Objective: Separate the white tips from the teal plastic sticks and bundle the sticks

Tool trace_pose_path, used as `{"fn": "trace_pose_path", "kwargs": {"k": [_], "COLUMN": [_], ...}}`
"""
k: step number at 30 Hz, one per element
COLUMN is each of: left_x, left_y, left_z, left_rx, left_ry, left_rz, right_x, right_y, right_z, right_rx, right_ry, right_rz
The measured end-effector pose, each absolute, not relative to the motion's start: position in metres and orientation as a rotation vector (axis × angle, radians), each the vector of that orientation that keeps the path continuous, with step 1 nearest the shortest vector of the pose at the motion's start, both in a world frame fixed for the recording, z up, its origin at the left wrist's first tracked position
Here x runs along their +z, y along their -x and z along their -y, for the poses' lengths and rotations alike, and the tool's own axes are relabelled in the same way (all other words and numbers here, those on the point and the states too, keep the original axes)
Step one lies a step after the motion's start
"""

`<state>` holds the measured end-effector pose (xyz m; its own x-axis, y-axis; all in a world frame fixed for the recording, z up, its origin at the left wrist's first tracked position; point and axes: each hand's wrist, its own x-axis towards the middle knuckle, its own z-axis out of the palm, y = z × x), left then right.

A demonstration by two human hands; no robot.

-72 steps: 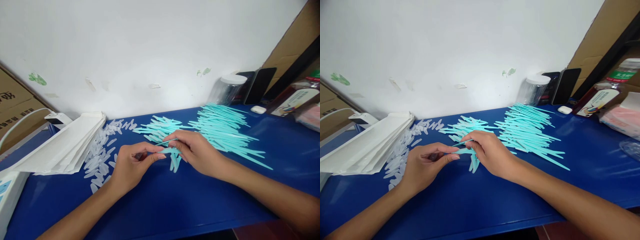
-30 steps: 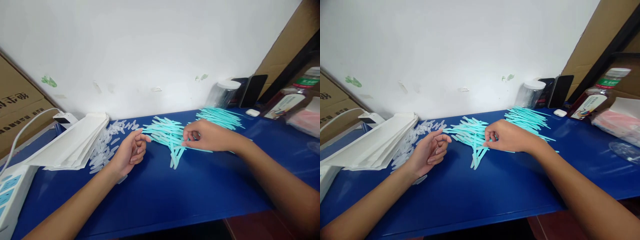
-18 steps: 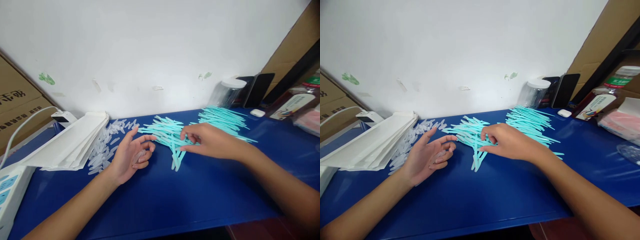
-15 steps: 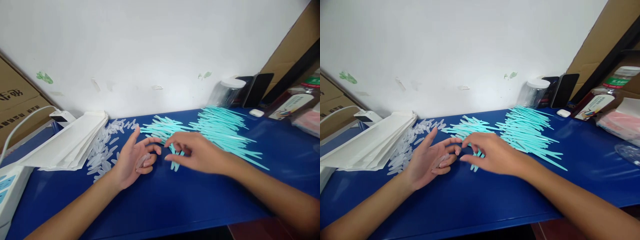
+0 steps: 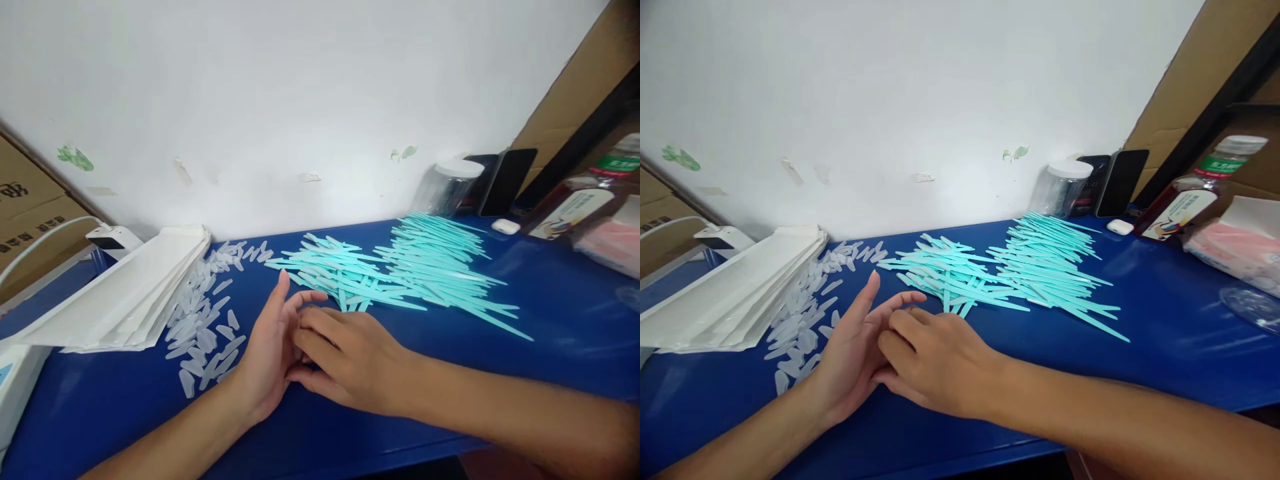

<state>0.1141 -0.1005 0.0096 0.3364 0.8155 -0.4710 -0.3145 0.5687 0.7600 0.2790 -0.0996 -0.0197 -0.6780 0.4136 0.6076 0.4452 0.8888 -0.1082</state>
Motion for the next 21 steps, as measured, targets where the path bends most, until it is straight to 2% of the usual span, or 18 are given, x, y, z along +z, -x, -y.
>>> {"fn": "trace_pose_path", "kwargs": {"k": [14,21], "left_x": [-0.006,-0.003], "left_y": [-0.108,-0.107], "left_z": [0.087,0.085], "left_rx": [0.931,0.850], "left_ry": [-0.689,-0.843], "left_rz": [-0.744,-0.771], "right_x": [-0.007,-0.004], "right_y": [-0.308,-0.323], "right_z": [0.076,0.068], "right_rx": [-0.321,-0.124], "right_ry": [0.682,0.662], "right_rz": [2.368,2.336]}}
